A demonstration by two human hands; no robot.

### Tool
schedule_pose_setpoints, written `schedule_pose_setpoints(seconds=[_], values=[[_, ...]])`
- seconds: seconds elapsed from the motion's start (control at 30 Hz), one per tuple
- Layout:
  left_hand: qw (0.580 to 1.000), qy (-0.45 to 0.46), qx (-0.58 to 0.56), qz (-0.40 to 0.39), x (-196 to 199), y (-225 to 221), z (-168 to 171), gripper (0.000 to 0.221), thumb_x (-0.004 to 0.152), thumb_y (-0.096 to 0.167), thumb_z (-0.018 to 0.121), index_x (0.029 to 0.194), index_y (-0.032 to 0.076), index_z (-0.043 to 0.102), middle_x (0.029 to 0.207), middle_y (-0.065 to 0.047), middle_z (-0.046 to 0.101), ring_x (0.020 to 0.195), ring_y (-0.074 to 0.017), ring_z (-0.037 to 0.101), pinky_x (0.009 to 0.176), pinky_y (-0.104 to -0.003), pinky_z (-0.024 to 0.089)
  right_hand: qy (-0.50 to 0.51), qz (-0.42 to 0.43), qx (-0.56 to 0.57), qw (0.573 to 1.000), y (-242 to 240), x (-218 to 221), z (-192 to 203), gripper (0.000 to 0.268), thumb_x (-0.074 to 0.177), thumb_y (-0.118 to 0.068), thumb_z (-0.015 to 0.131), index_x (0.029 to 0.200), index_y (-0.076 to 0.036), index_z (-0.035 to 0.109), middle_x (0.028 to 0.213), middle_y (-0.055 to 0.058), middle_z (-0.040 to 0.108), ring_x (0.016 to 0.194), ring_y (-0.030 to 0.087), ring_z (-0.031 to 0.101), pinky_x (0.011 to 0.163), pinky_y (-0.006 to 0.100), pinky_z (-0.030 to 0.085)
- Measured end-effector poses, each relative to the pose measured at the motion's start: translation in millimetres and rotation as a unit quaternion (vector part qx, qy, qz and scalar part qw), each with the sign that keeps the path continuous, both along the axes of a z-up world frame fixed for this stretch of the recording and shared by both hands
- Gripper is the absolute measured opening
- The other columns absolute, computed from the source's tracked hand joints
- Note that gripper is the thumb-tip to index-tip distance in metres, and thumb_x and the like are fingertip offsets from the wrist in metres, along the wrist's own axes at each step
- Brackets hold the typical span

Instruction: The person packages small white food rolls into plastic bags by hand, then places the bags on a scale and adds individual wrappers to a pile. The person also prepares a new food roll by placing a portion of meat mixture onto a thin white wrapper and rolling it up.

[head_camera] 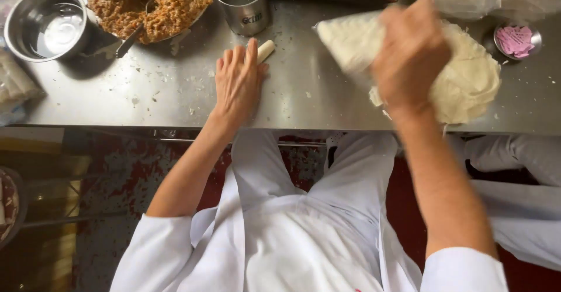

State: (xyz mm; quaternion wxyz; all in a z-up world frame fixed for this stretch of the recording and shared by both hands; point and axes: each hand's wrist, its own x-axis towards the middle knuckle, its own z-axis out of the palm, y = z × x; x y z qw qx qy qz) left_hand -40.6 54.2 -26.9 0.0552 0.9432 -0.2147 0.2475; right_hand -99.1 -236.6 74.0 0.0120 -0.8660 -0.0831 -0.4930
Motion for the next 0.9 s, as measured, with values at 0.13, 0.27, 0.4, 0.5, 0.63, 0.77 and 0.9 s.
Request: schedule_pose_setpoints(seconds=[0.13,0.27,0.4,0.5,0.63,0.77,0.9], values=[[0.993,0.037,-0.091,-0.058,-48.0,6.9,4.6,0.04,0.098,0.036,0.066,0.128,0.01,0.057,0.099,-0.006,0.053,0.092,-0.0296,0.056,0.076,-0.04,0.046,0.049,0.044,-0.009,0.998,43.0,-26.6,-104.3,0.014,0.1,-0.014,0.067,0.087,-0.019,0.073,0.081,0.0,0.052,0.067,0.021,0.057,0.06,0.031,0.045],[0.964,0.141,-0.194,-0.111,-97.7,-13.2,13.9,0.069,0.075,0.035,0.091,0.131,0.013,0.058,0.107,-0.009,0.055,0.099,-0.0273,0.055,0.082,-0.037,0.046,0.062,0.066,0.064,0.994,70.7,-77.4,-111.6,0.025,0.095,-0.031,0.074,0.112,-0.013,0.07,0.09,0.002,0.053,0.081,0.022,0.055,0.074,0.035,0.043],[0.957,0.045,-0.267,-0.108,-108.2,-40.4,-22.8,0.057,0.077,0.016,0.085,0.125,0.009,0.054,0.103,-0.011,0.053,0.093,-0.0323,0.059,0.077,-0.041,0.048,0.124,0.037,0.202,0.971,69.1,-105.1,-122.7,0.037,0.095,-0.031,0.077,0.118,-0.008,0.058,0.102,0.005,0.051,0.09,0.026,0.056,0.082,0.039,0.043],[0.958,-0.069,-0.247,-0.129,-90.4,-40.2,-63.5,0.024,0.082,-0.003,0.063,0.099,0.011,0.053,0.085,-0.004,0.046,0.067,-0.0258,0.052,0.062,-0.035,0.044,0.137,0.036,0.207,0.968,56.3,-109.7,-147.9,0.019,0.093,-0.007,0.073,0.089,-0.012,0.056,0.088,0.0,0.053,0.08,0.022,0.059,0.075,0.036,0.046],[0.96,-0.138,-0.211,-0.124,-104.7,-43.3,-56.8,0.018,0.085,-0.004,0.059,0.087,0.012,0.051,0.085,-0.004,0.048,0.067,-0.023,0.049,0.063,-0.034,0.042,0.141,0.042,0.235,0.961,59.4,-113.7,-145.6,0.02,0.092,-0.003,0.072,0.087,-0.011,0.054,0.088,0.002,0.056,0.08,0.023,0.061,0.072,0.033,0.05],[0.937,-0.246,-0.194,-0.153,-108.5,-53.6,-64.7,0.017,0.087,-0.004,0.064,0.094,0.011,0.067,0.111,-0.011,0.06,0.108,-0.0347,0.055,0.09,-0.051,0.047,0.157,0.075,0.319,0.932,68.7,-111.6,-121.6,0.023,0.087,0.007,0.068,0.098,-0.004,0.051,0.106,0.012,0.056,0.086,0.027,0.061,0.072,0.034,0.053],[0.972,-0.169,-0.15,-0.07,-112.4,-62.6,-57.2,0.037,0.099,0.011,0.06,0.136,0.007,0.061,0.149,-0.016,0.048,0.139,-0.0376,0.035,0.11,-0.053,0.03,0.192,0.098,0.361,0.907,76.8,-103.8,-101.0,0.058,0.081,-0.004,0.081,0.128,-0.001,0.047,0.144,0.023,0.042,0.118,0.039,0.057,0.093,0.041,0.055]])
